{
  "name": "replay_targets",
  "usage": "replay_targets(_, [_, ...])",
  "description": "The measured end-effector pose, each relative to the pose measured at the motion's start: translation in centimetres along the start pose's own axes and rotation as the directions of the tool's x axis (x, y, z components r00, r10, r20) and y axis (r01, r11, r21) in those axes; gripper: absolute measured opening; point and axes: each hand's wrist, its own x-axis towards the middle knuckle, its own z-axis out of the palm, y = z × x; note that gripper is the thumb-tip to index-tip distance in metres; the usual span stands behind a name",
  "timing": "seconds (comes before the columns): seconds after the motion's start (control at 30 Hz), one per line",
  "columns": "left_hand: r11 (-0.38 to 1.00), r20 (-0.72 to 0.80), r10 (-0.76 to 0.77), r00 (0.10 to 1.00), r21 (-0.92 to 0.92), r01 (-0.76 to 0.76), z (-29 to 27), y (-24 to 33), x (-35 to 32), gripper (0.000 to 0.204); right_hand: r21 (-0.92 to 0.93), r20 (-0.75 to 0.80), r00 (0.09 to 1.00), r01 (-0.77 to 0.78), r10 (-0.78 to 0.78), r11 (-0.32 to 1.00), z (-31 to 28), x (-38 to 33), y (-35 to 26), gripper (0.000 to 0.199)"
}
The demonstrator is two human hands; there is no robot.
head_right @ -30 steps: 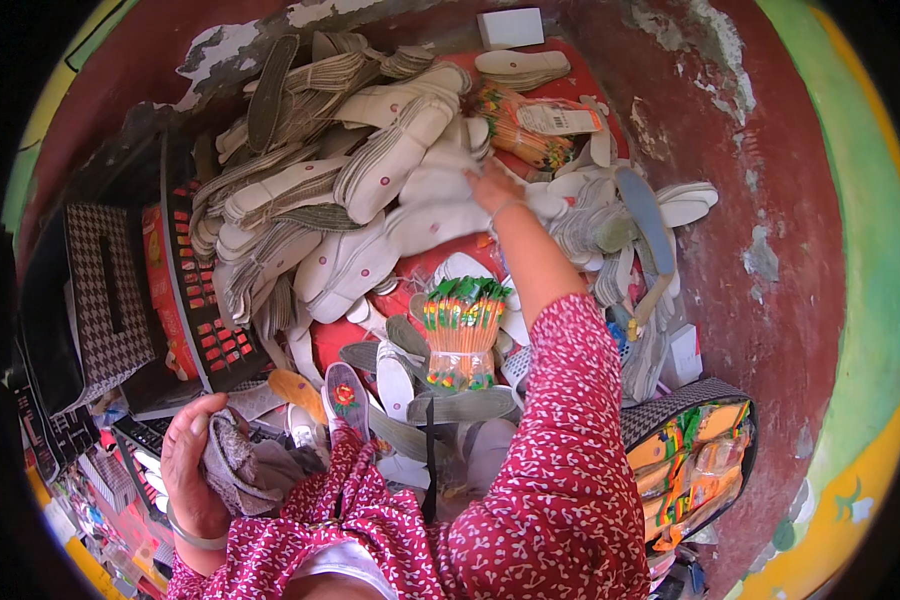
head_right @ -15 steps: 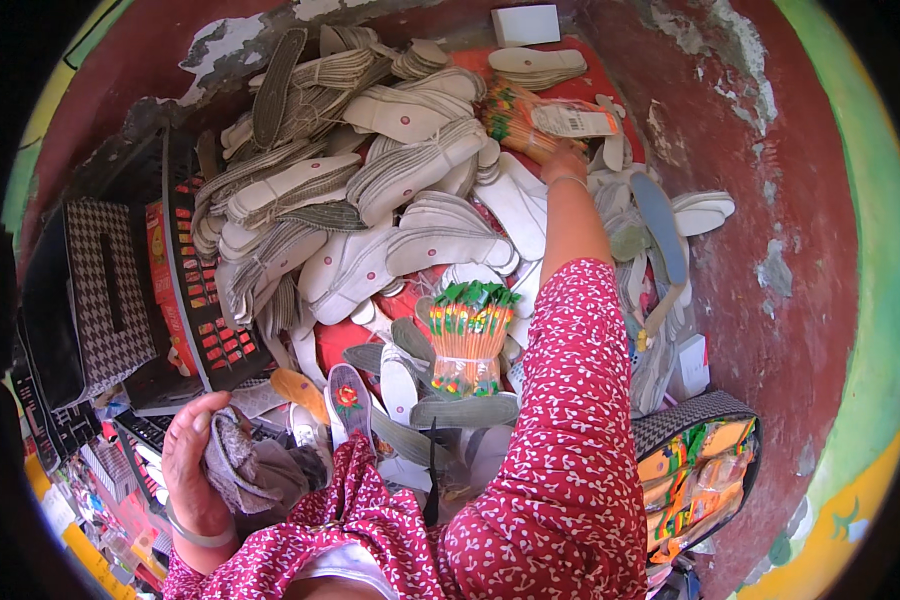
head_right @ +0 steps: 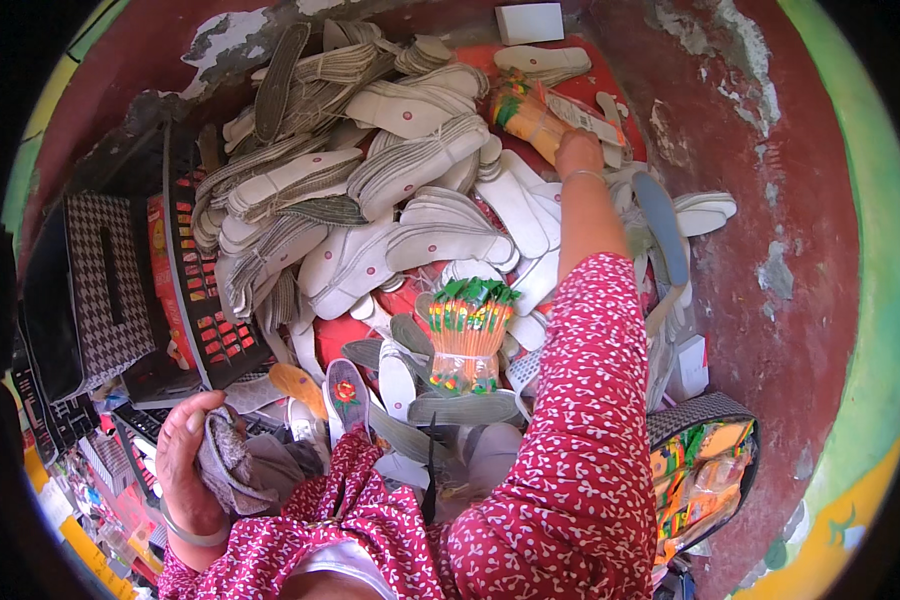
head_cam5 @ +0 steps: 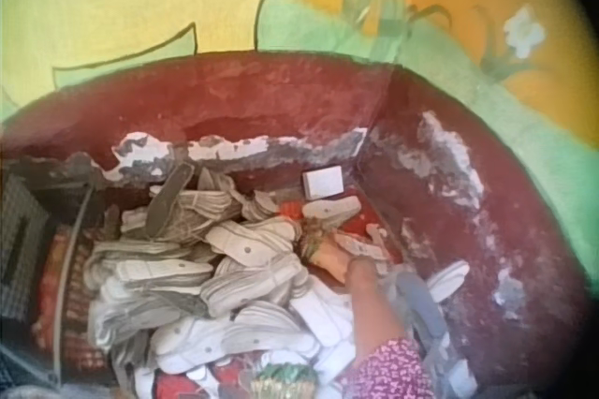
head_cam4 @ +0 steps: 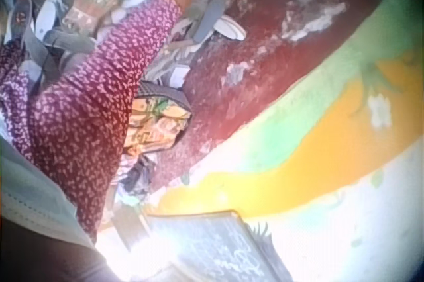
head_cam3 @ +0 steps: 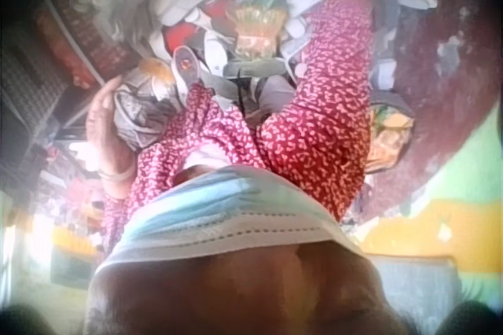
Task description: The person places loose shoe insoles into plastic packaging by hand, then gathers the packaged insoles and other small packets from the floor and places them into a black tray.
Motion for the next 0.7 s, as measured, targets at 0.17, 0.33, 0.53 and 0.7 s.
replay_targets(0.17, [1.0,0.045,0.01,0.999,-0.029,-0.009,-0.7,-0.4,-1.9,0.03,-0.027,0.116,0.916,0.389,-0.383,0.921,-6.1,1.8,5.4,0.022])
replay_targets(0.33, [0.996,0.11,0.019,0.994,-0.088,-0.01,-2.1,-0.7,-4.8,0.03,0.77,0.272,0.962,-0.205,-0.02,0.605,-10.5,-2.9,7.1,0.02])
replay_targets(0.53, [0.988,0.194,0.066,0.979,-0.153,-0.036,-4.5,-2.0,-10.1,0.029,0.931,0.361,0.916,-0.364,-0.173,0.018,-16.9,-11.3,4.6,0.022])
replay_targets(0.7, [0.984,0.408,0.158,0.899,-0.142,-0.108,-5.8,-3.6,-10.2,0.027,0.905,0.377,0.862,-0.42,-0.34,-0.061,-20.1,-19.8,-0.3,0.023])
